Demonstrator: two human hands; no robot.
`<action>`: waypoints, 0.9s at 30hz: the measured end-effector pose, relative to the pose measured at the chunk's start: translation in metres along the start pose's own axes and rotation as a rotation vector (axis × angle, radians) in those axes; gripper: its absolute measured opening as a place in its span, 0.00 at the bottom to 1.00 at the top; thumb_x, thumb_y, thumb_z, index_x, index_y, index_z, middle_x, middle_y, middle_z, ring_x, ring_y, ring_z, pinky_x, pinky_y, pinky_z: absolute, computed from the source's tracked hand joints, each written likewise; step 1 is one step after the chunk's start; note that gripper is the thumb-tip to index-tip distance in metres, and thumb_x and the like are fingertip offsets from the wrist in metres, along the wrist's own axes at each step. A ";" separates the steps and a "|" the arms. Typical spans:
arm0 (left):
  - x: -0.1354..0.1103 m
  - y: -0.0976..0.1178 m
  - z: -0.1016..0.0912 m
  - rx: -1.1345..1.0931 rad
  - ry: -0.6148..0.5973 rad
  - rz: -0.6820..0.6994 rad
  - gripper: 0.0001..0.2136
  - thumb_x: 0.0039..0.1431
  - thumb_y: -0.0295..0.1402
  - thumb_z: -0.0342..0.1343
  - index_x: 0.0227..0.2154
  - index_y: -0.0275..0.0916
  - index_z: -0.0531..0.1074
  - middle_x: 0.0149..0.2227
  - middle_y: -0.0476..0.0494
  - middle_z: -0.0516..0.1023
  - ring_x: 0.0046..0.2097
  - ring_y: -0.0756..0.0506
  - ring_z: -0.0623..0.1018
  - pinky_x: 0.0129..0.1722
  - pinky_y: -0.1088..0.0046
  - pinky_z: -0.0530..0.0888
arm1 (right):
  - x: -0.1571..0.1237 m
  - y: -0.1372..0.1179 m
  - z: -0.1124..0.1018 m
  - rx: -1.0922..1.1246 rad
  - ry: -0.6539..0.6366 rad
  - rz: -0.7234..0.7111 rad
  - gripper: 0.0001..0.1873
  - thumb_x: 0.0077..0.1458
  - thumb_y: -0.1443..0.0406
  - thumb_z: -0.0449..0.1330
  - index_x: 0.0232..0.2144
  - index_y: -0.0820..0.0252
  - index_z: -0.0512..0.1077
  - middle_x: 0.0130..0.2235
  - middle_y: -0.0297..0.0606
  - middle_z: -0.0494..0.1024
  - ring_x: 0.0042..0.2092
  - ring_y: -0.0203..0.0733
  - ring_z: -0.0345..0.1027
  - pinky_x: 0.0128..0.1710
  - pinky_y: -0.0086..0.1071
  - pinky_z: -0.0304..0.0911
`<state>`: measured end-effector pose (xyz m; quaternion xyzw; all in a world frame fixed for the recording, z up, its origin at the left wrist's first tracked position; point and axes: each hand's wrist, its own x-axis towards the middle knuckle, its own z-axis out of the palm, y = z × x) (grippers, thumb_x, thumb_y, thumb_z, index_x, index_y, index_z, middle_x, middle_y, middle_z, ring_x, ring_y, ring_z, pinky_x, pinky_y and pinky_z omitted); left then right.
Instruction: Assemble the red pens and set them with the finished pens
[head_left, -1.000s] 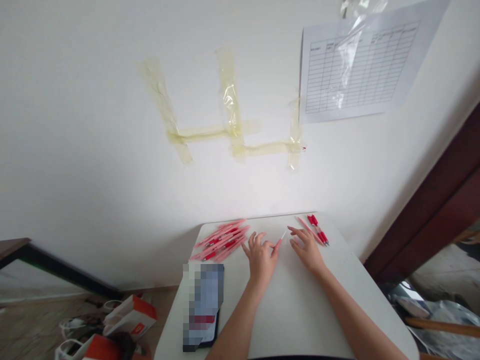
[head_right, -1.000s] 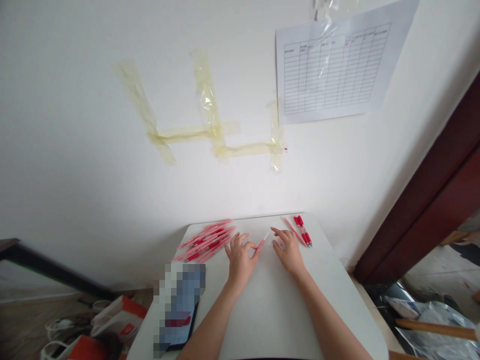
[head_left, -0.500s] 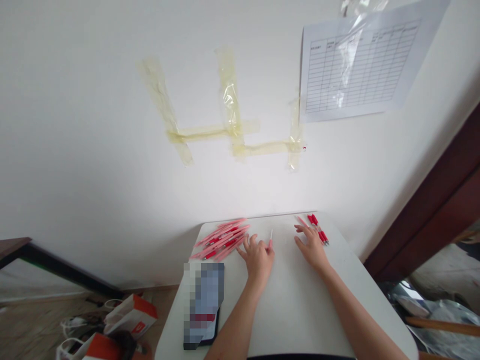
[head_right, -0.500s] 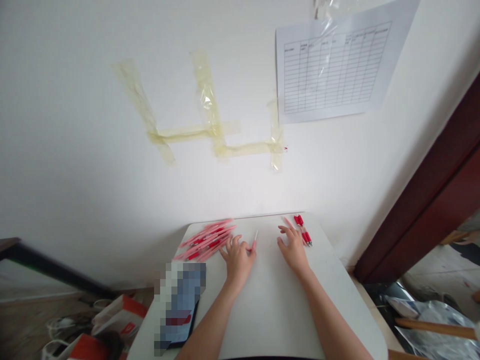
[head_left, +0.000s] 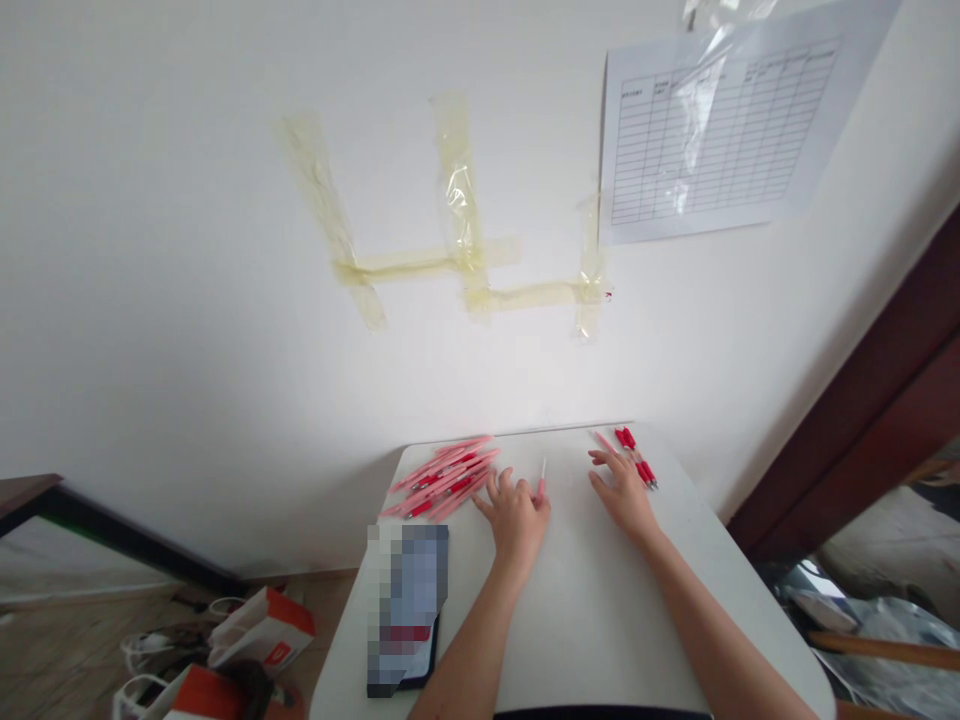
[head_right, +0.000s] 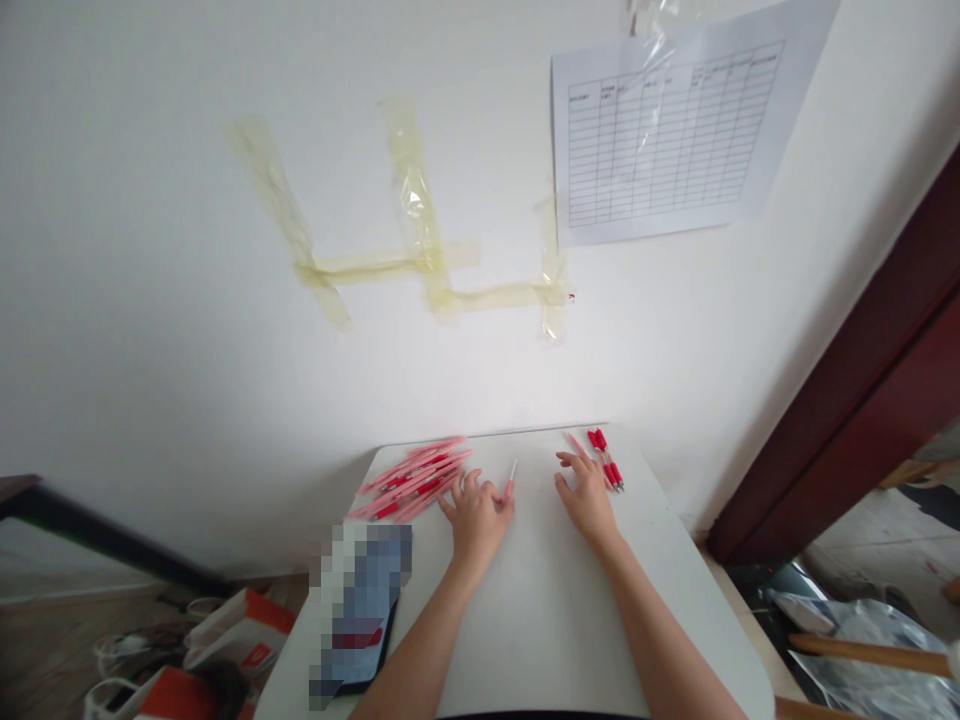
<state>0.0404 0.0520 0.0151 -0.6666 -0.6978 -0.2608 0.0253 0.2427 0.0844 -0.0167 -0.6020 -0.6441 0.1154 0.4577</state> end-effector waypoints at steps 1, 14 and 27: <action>0.000 0.000 0.000 -0.002 -0.004 -0.002 0.12 0.62 0.41 0.54 0.30 0.41 0.78 0.59 0.37 0.72 0.66 0.30 0.61 0.62 0.30 0.52 | 0.000 -0.001 0.000 0.001 0.003 0.005 0.19 0.57 0.58 0.55 0.50 0.53 0.73 0.46 0.40 0.79 0.55 0.52 0.66 0.57 0.51 0.61; 0.004 -0.006 -0.004 0.025 0.041 -0.007 0.14 0.63 0.45 0.54 0.32 0.42 0.78 0.56 0.38 0.73 0.64 0.30 0.63 0.61 0.30 0.55 | 0.004 0.014 -0.002 -0.090 0.111 -0.047 0.15 0.57 0.59 0.55 0.43 0.55 0.77 0.43 0.43 0.78 0.55 0.55 0.64 0.57 0.53 0.58; 0.028 -0.037 -0.026 0.135 0.095 -0.158 0.10 0.60 0.39 0.57 0.37 0.43 0.80 0.57 0.37 0.73 0.66 0.28 0.61 0.62 0.26 0.52 | -0.005 0.008 -0.001 -0.338 0.039 -0.050 0.10 0.56 0.55 0.61 0.31 0.52 0.79 0.43 0.46 0.77 0.56 0.63 0.60 0.49 0.55 0.61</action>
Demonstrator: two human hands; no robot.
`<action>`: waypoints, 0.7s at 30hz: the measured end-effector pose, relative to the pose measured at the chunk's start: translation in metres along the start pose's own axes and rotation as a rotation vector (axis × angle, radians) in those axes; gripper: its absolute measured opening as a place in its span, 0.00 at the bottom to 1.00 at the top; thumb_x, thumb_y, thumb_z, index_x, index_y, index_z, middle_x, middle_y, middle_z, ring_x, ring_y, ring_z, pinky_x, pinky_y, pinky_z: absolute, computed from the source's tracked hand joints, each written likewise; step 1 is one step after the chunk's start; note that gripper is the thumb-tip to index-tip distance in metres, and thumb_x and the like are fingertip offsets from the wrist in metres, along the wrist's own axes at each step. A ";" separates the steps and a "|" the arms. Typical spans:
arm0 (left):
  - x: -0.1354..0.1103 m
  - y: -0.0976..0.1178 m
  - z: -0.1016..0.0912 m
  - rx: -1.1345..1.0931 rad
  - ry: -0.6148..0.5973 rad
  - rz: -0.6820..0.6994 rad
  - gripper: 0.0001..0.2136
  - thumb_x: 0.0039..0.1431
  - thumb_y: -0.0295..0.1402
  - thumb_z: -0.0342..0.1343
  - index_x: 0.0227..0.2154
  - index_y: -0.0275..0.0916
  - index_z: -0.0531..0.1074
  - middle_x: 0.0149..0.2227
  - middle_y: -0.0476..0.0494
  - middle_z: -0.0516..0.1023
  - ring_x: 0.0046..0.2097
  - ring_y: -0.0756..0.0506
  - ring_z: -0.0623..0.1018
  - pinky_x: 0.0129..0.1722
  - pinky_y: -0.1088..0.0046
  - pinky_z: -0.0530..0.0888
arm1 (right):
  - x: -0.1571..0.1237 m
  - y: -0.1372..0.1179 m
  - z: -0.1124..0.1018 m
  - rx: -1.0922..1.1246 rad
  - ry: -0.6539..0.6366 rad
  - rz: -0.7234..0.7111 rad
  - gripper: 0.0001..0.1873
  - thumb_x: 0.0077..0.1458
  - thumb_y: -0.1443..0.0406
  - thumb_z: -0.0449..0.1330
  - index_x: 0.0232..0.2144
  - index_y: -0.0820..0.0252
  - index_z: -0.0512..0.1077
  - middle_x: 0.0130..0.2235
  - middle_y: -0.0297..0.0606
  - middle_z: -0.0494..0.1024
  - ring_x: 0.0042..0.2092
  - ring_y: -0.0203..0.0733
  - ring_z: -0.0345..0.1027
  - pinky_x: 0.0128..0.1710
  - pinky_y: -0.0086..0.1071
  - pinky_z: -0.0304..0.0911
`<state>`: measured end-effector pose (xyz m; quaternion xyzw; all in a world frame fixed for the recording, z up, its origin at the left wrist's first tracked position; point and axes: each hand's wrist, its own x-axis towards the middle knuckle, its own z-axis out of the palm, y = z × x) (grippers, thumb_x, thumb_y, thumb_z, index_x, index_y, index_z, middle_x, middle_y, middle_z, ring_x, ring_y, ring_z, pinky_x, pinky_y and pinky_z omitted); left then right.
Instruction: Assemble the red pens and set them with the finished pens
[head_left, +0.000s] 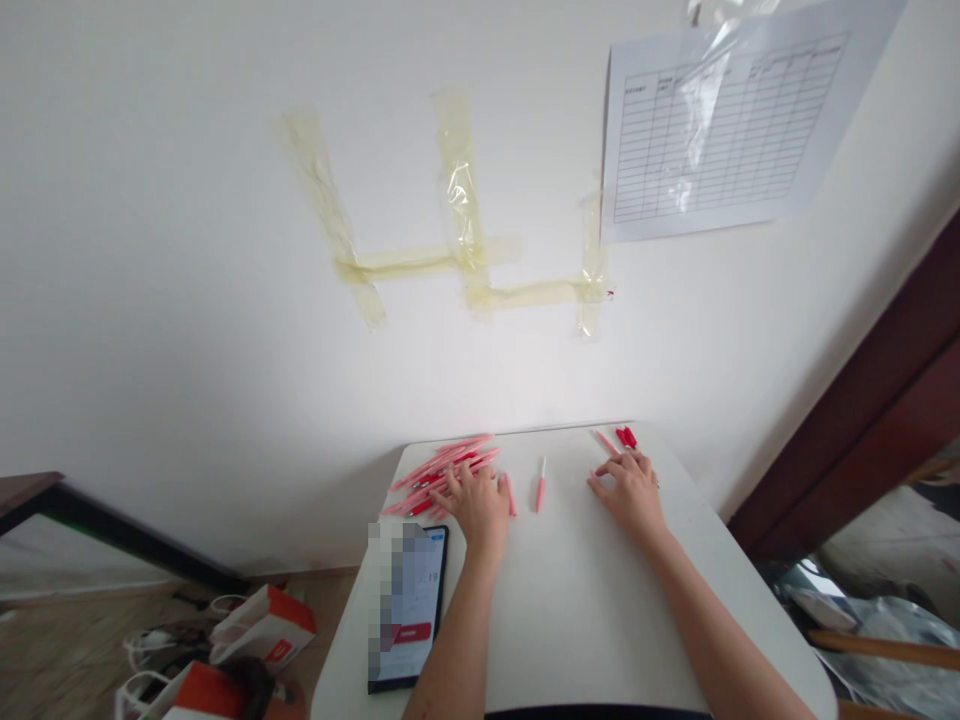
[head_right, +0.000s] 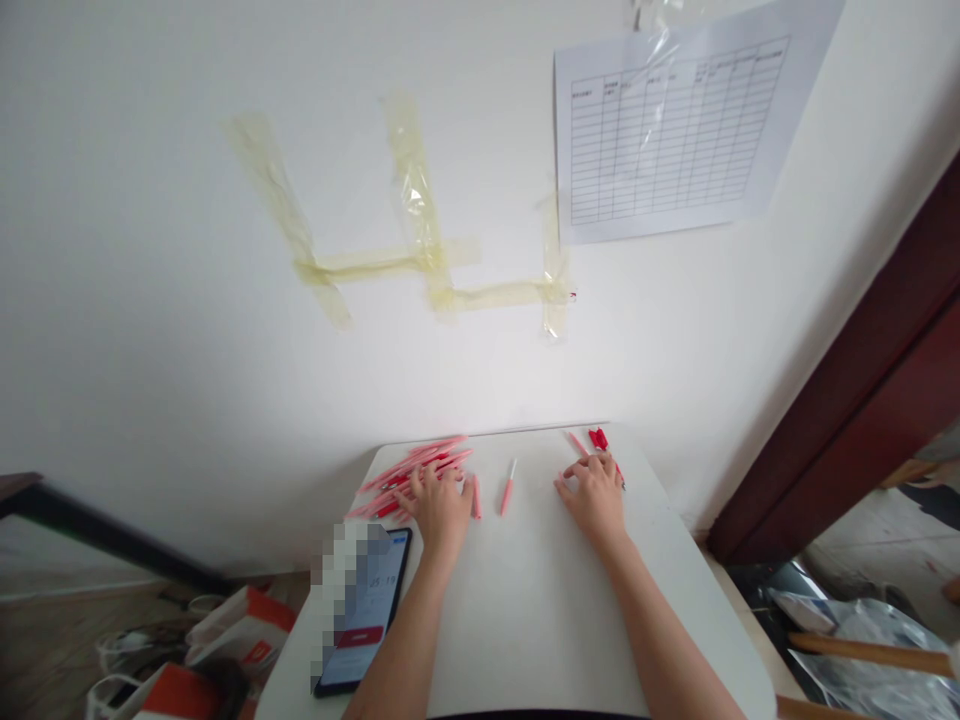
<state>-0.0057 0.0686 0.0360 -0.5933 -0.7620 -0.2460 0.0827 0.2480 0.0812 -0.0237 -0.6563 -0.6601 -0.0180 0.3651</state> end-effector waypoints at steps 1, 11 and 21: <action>0.001 0.000 0.000 0.001 -0.005 -0.003 0.10 0.60 0.39 0.57 0.38 0.43 0.80 0.57 0.37 0.73 0.66 0.28 0.61 0.62 0.26 0.52 | 0.000 -0.001 -0.001 -0.009 -0.006 0.006 0.10 0.56 0.55 0.61 0.30 0.52 0.79 0.43 0.46 0.77 0.57 0.63 0.60 0.49 0.55 0.61; -0.013 0.018 0.007 -0.086 -0.060 0.230 0.08 0.61 0.38 0.57 0.40 0.46 0.79 0.61 0.39 0.68 0.68 0.31 0.59 0.64 0.32 0.55 | 0.002 0.001 -0.001 -0.052 -0.027 -0.011 0.13 0.57 0.54 0.62 0.27 0.53 0.78 0.42 0.46 0.77 0.56 0.63 0.60 0.49 0.57 0.62; 0.003 0.055 0.022 -0.186 -0.225 0.659 0.13 0.59 0.32 0.61 0.45 0.57 0.79 0.63 0.45 0.67 0.69 0.34 0.57 0.67 0.32 0.49 | 0.001 0.000 -0.001 -0.016 0.013 -0.004 0.08 0.56 0.58 0.62 0.28 0.53 0.78 0.40 0.45 0.77 0.54 0.63 0.62 0.48 0.55 0.63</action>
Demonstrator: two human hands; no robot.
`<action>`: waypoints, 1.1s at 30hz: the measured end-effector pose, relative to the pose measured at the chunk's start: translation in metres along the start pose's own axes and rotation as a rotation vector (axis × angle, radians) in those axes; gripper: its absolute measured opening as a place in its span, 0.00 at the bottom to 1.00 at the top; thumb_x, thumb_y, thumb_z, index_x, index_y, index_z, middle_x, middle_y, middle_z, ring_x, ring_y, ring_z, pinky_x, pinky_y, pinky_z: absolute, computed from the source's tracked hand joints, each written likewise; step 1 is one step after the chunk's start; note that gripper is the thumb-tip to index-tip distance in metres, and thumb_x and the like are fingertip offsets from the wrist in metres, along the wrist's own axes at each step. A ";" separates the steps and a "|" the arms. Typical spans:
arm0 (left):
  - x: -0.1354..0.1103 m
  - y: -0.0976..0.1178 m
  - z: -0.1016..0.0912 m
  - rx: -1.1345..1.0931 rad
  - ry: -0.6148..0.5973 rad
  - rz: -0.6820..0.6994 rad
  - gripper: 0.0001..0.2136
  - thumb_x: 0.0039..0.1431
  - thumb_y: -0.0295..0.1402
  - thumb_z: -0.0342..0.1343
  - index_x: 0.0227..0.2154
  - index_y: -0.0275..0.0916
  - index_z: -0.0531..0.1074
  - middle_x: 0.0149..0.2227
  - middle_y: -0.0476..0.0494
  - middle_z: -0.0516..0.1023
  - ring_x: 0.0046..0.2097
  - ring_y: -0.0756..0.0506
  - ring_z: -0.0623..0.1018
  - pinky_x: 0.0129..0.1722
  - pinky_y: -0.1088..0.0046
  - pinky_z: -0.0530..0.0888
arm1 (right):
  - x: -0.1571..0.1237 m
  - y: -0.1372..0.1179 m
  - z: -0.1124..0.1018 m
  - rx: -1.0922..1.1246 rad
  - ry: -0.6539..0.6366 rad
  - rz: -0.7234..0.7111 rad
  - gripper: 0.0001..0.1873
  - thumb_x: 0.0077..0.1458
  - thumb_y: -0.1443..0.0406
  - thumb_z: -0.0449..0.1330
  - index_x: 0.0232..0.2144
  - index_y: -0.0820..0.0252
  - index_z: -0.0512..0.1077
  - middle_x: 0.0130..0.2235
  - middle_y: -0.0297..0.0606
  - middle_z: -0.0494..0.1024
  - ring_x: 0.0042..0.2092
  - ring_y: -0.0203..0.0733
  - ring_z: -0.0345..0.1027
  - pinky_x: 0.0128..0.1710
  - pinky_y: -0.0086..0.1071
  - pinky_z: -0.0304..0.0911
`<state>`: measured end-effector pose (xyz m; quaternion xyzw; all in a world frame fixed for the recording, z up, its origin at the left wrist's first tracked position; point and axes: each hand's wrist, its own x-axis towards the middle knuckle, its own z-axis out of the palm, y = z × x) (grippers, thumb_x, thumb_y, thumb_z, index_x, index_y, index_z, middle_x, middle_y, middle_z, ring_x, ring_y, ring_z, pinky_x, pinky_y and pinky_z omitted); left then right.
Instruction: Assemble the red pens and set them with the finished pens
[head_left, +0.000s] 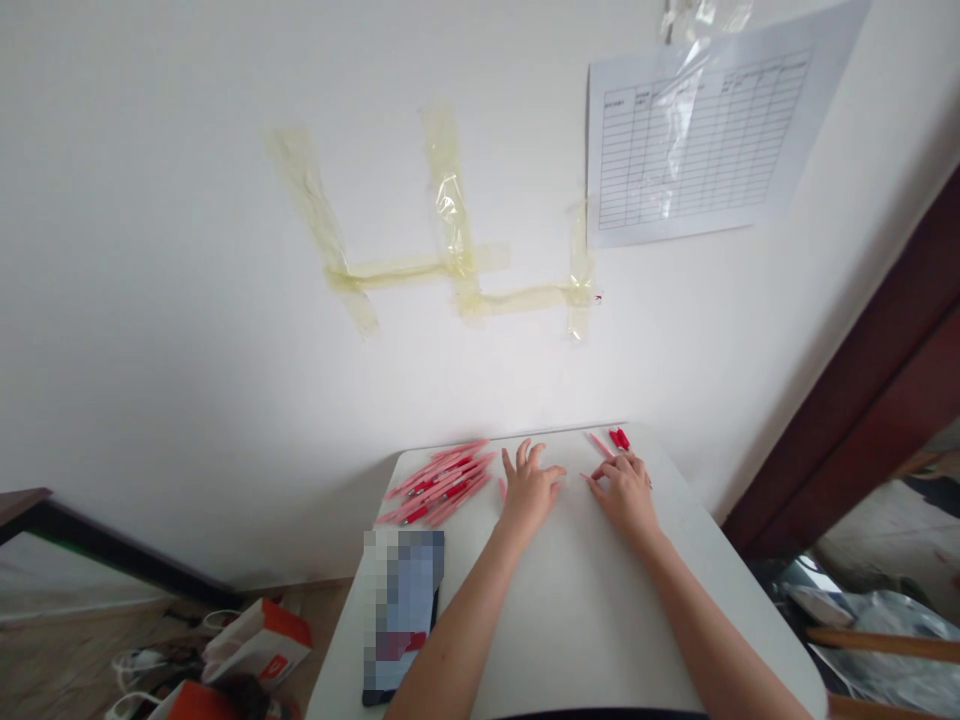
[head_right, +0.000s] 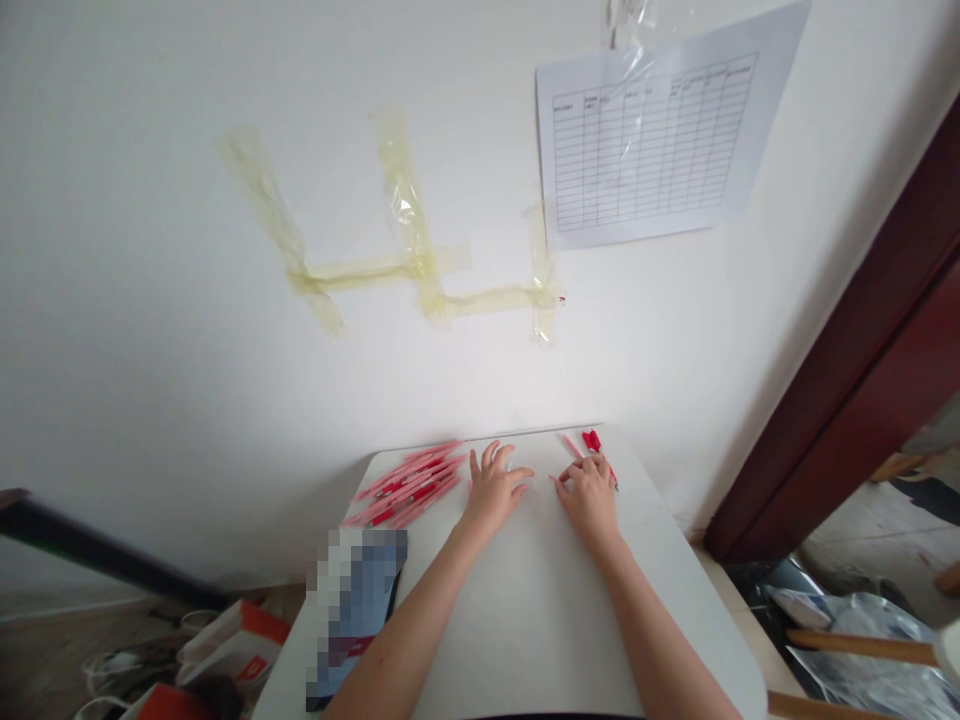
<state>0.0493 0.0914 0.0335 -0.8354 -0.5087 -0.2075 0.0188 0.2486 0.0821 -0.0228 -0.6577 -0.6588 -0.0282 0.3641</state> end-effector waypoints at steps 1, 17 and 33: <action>0.004 0.000 0.001 -0.005 -0.032 0.024 0.14 0.59 0.32 0.61 0.45 0.58 0.79 0.63 0.46 0.67 0.69 0.34 0.57 0.67 0.32 0.49 | 0.000 0.000 0.000 0.008 -0.001 0.007 0.08 0.56 0.58 0.62 0.28 0.53 0.78 0.40 0.45 0.77 0.53 0.63 0.62 0.48 0.55 0.63; 0.012 -0.002 0.011 -0.076 -0.053 -0.016 0.06 0.57 0.29 0.63 0.34 0.49 0.80 0.61 0.48 0.72 0.69 0.35 0.60 0.66 0.29 0.44 | 0.002 0.005 0.004 0.066 0.044 -0.052 0.07 0.56 0.60 0.63 0.29 0.53 0.78 0.37 0.45 0.77 0.50 0.58 0.64 0.50 0.52 0.63; -0.030 -0.008 -0.006 -0.130 0.133 -0.082 0.03 0.58 0.28 0.63 0.33 0.43 0.78 0.58 0.44 0.73 0.66 0.33 0.64 0.65 0.30 0.51 | 0.003 -0.016 -0.007 0.334 -0.037 -0.330 0.06 0.59 0.58 0.64 0.33 0.50 0.79 0.44 0.41 0.78 0.54 0.54 0.66 0.54 0.53 0.63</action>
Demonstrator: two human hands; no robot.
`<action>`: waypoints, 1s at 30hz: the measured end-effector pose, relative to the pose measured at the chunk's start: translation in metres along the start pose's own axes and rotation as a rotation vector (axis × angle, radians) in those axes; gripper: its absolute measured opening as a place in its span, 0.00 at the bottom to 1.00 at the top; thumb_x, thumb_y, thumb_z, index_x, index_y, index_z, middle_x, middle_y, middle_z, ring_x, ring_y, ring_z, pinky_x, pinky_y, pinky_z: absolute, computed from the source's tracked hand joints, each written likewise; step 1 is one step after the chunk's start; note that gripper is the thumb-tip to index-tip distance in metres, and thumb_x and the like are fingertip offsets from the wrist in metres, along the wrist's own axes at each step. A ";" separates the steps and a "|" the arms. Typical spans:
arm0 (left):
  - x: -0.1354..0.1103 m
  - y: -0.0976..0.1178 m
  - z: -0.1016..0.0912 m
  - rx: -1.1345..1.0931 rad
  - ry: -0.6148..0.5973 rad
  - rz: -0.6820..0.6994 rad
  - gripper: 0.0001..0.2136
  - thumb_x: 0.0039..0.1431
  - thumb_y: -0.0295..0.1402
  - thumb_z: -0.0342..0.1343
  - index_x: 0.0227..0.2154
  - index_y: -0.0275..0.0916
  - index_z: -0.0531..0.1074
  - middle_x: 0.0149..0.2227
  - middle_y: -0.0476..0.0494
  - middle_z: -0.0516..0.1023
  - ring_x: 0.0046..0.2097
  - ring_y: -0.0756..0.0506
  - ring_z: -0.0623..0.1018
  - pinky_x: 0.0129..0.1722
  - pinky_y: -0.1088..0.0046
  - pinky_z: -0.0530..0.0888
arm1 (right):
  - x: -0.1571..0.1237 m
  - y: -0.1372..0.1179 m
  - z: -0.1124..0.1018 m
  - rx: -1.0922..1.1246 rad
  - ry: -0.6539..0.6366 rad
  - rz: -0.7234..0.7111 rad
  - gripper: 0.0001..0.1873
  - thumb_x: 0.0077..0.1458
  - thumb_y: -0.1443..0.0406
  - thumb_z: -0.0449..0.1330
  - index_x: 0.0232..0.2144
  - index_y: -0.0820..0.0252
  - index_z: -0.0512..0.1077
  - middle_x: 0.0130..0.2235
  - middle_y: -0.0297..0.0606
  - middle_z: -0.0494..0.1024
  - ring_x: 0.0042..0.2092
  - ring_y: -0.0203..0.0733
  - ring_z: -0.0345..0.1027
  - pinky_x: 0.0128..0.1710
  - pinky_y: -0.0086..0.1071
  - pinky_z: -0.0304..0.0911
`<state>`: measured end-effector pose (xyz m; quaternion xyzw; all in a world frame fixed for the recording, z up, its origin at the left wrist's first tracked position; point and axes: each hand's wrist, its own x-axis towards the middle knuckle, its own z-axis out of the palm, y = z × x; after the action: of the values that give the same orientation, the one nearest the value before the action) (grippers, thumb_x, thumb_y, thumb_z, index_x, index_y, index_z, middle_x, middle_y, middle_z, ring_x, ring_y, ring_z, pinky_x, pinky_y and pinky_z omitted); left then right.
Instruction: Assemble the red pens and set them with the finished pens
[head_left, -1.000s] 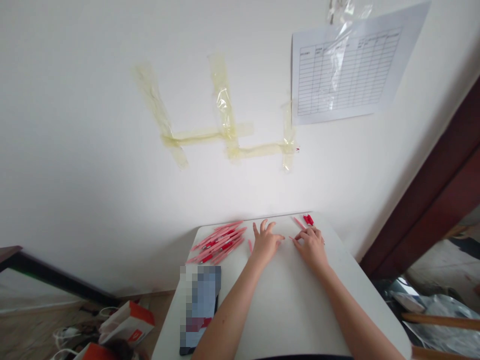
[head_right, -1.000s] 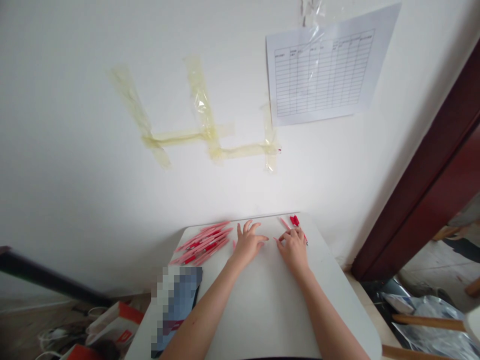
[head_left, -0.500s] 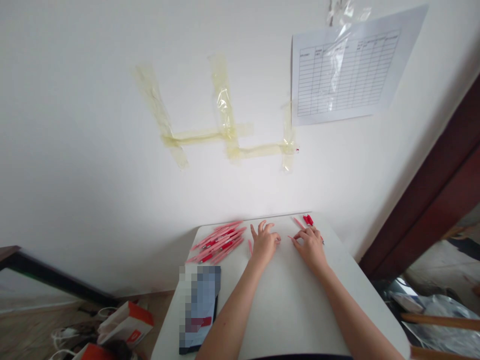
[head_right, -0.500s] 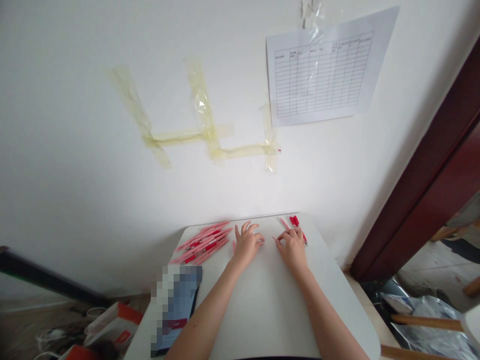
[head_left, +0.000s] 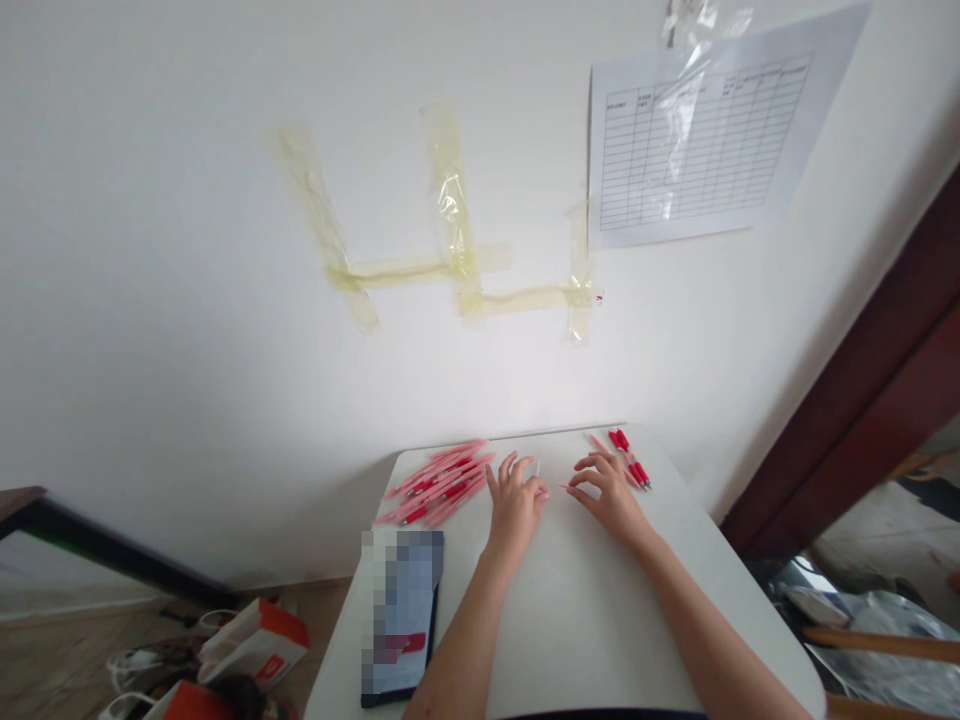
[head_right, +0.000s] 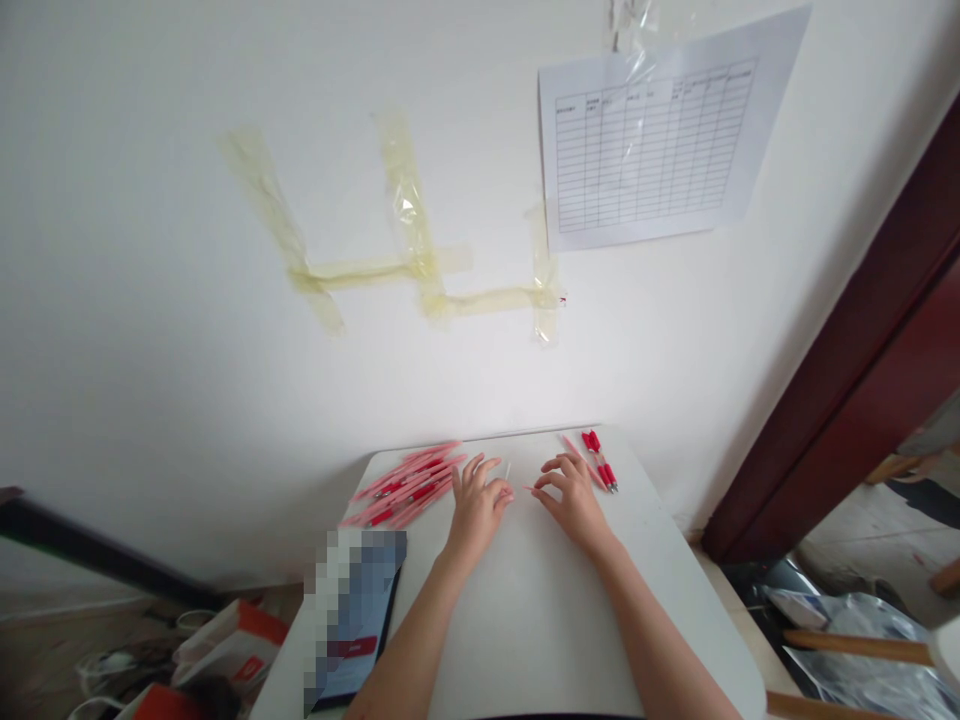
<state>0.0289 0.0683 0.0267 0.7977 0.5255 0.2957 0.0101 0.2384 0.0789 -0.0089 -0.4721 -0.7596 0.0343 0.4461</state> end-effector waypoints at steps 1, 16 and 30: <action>-0.001 0.000 0.001 0.002 0.007 0.003 0.03 0.58 0.28 0.63 0.33 0.43 0.78 0.58 0.44 0.73 0.66 0.33 0.64 0.65 0.30 0.51 | 0.000 -0.001 0.000 0.013 -0.016 -0.002 0.06 0.59 0.58 0.64 0.33 0.50 0.79 0.44 0.41 0.78 0.54 0.54 0.66 0.55 0.53 0.63; -0.003 0.000 0.004 0.003 0.019 0.066 0.04 0.59 0.29 0.61 0.34 0.45 0.78 0.58 0.45 0.73 0.66 0.35 0.64 0.66 0.31 0.51 | -0.001 -0.004 0.003 0.083 -0.076 0.015 0.03 0.57 0.59 0.66 0.33 0.49 0.80 0.46 0.40 0.78 0.56 0.54 0.63 0.56 0.54 0.63; -0.001 -0.004 0.010 -0.113 0.011 0.032 0.02 0.57 0.33 0.65 0.33 0.47 0.80 0.57 0.46 0.74 0.65 0.38 0.64 0.68 0.36 0.50 | -0.001 -0.007 0.007 0.148 -0.097 0.104 0.08 0.59 0.56 0.65 0.31 0.51 0.80 0.44 0.42 0.78 0.53 0.52 0.65 0.54 0.50 0.65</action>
<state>0.0304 0.0725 0.0166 0.8025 0.4952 0.3293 0.0475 0.2286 0.0764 -0.0105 -0.4746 -0.7501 0.1362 0.4400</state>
